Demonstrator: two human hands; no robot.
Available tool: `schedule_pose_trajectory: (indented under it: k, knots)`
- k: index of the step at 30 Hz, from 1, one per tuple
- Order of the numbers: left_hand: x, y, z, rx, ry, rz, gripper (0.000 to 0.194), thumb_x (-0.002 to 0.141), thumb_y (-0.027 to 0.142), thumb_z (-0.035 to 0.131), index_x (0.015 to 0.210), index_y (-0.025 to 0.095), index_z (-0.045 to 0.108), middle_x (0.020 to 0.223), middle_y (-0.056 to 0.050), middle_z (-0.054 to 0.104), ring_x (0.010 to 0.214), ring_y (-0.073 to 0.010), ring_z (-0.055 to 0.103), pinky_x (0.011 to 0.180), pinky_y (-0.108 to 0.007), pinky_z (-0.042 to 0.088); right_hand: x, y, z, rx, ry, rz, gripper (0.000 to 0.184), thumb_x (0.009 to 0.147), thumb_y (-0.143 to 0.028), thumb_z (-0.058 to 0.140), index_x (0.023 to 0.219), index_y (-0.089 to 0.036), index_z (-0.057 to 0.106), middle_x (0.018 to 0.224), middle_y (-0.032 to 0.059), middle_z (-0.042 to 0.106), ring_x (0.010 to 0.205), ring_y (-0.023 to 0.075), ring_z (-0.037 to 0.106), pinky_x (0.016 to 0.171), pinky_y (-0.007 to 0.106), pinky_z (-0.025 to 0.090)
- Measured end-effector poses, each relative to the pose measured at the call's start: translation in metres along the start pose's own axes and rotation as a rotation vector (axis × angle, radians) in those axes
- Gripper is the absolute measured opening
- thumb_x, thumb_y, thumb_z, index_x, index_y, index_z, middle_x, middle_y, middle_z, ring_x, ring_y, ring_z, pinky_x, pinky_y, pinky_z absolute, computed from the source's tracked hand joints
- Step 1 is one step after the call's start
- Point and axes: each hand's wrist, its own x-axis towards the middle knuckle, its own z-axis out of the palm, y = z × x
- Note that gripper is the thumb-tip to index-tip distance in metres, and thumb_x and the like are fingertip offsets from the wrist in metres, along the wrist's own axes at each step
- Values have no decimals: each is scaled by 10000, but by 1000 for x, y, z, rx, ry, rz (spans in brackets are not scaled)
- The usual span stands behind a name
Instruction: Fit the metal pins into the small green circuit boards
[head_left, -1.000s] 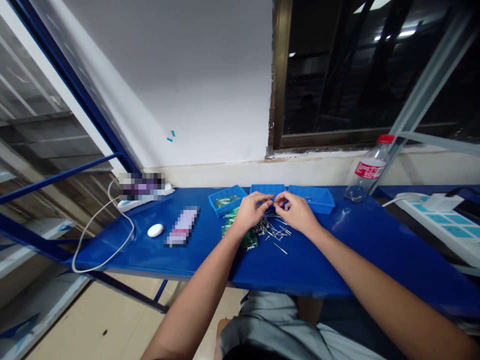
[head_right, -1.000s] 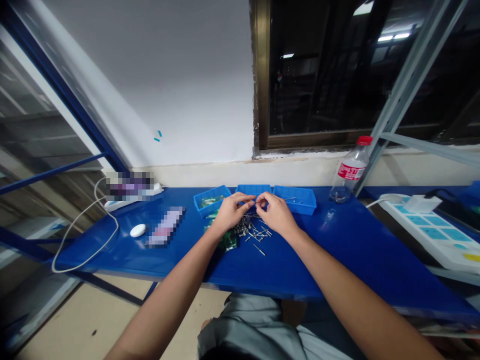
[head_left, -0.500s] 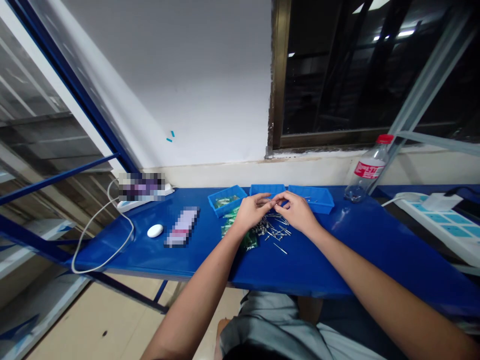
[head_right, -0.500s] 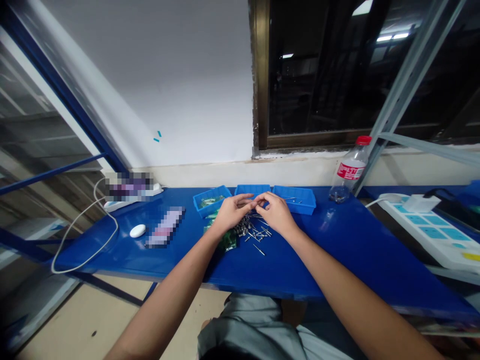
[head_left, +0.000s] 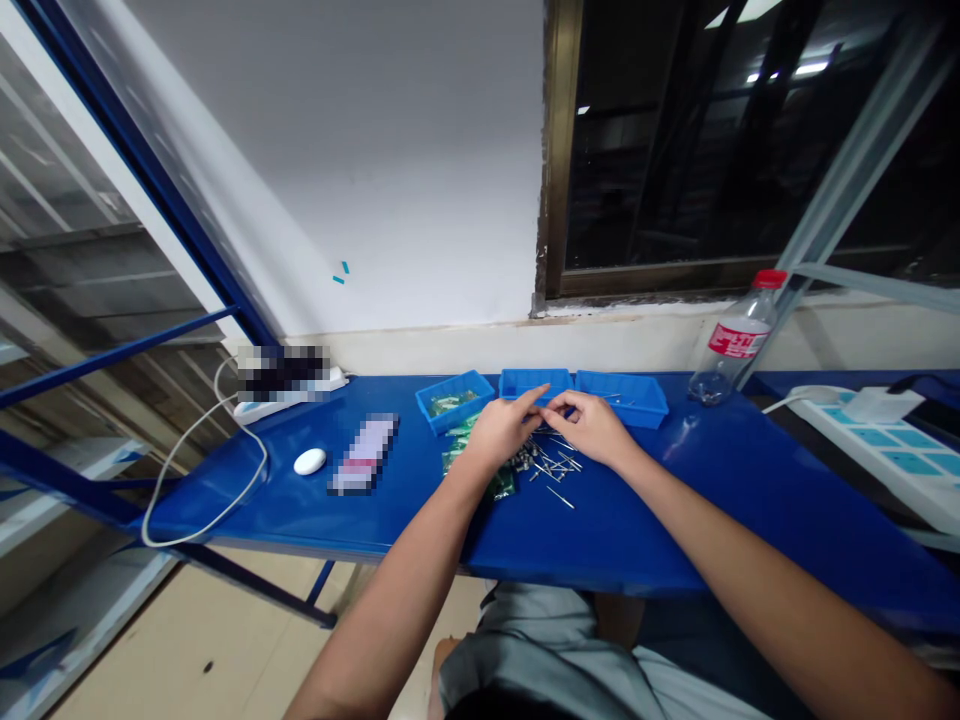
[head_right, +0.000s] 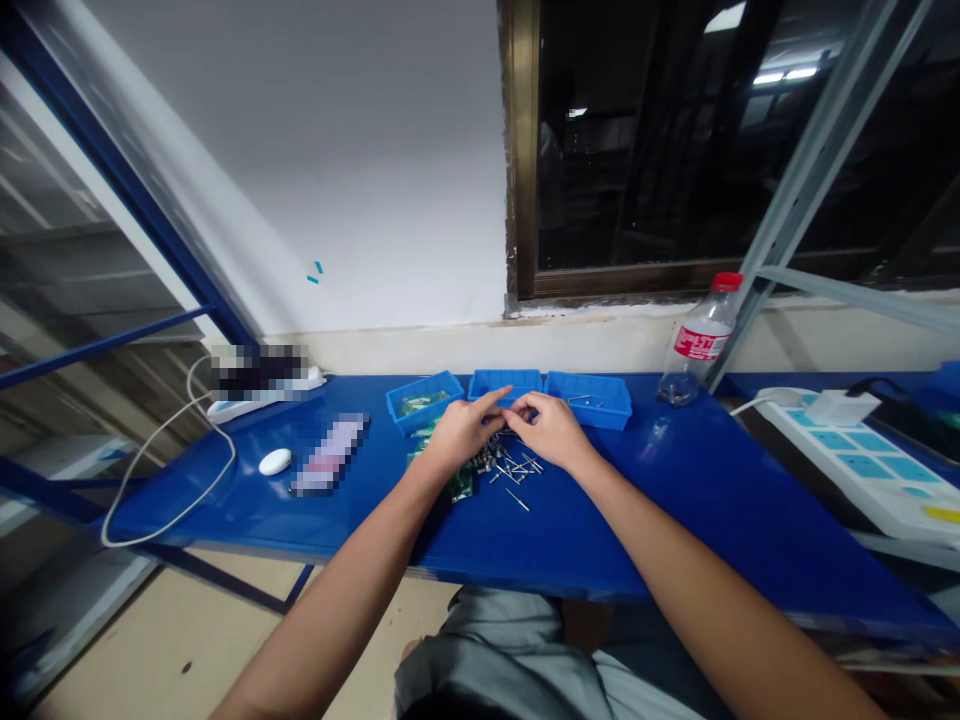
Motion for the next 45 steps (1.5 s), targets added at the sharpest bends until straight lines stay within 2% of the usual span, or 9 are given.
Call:
schedule_pose_trajectory:
  k: [7,14,20,24,28,31,35,40,45]
  knots:
    - [2,4,-2,-163,17,69,551,970,203,633,1509,255,528,1138,-48,804,1018,-230,774,923,-344,604,1,0,0,-14,43,-23,103,864,-247,584,833,-221,678,834,19,740,721,188,657,673,302,504]
    - [8,4,-3,-651,197,-157,524,914,220,727,1416,162,586,1030,-94,787,925,-195,758,901,-353,619,4,9,1,162,30,21,204,954,-379,593,966,-234,736,972,49,787,901,235,727,809,364,581]
    - [10,-2,4,-935,150,-188,662,862,195,790,1463,122,521,1079,-135,764,942,-186,751,936,-381,618,2,8,1,98,-83,23,193,919,-375,667,984,-233,781,981,46,809,871,234,747,782,354,578]
    - [8,2,0,-757,134,-163,586,905,291,771,1431,140,564,1191,-161,745,979,-208,749,905,-372,622,3,7,0,266,-46,139,231,866,-425,725,926,-203,745,824,45,777,708,197,717,616,291,556]
    - [3,8,-6,-345,6,3,428,967,456,686,1295,181,690,1229,-142,749,1100,-264,725,963,-406,585,7,7,-5,588,152,381,315,819,-487,761,914,-200,672,694,35,709,542,164,644,367,204,370]
    - [0,9,-5,-188,-137,161,450,961,527,671,1248,186,733,1275,-144,740,1201,-291,687,1080,-431,517,9,12,-11,746,279,534,265,838,-437,735,914,-197,653,663,44,697,488,151,620,341,200,348]
    - [-2,6,-1,-130,-251,188,557,876,586,749,1255,178,751,1327,-158,721,1226,-309,680,1098,-414,504,11,18,-17,805,338,701,210,886,-398,689,883,-196,633,651,66,699,468,155,619,338,215,384]
    - [0,1,1,-118,-258,150,402,923,460,728,1214,186,774,1232,-132,764,1116,-280,728,1021,-374,544,11,16,-16,845,328,726,256,888,-430,732,892,-188,648,647,66,700,475,151,621,340,207,390]
    - [1,-5,4,-82,-193,97,255,934,320,698,1134,200,801,1123,-105,799,1000,-261,752,953,-363,571,9,8,-15,825,280,583,314,837,-474,789,900,-192,667,634,42,686,468,149,612,336,211,375]
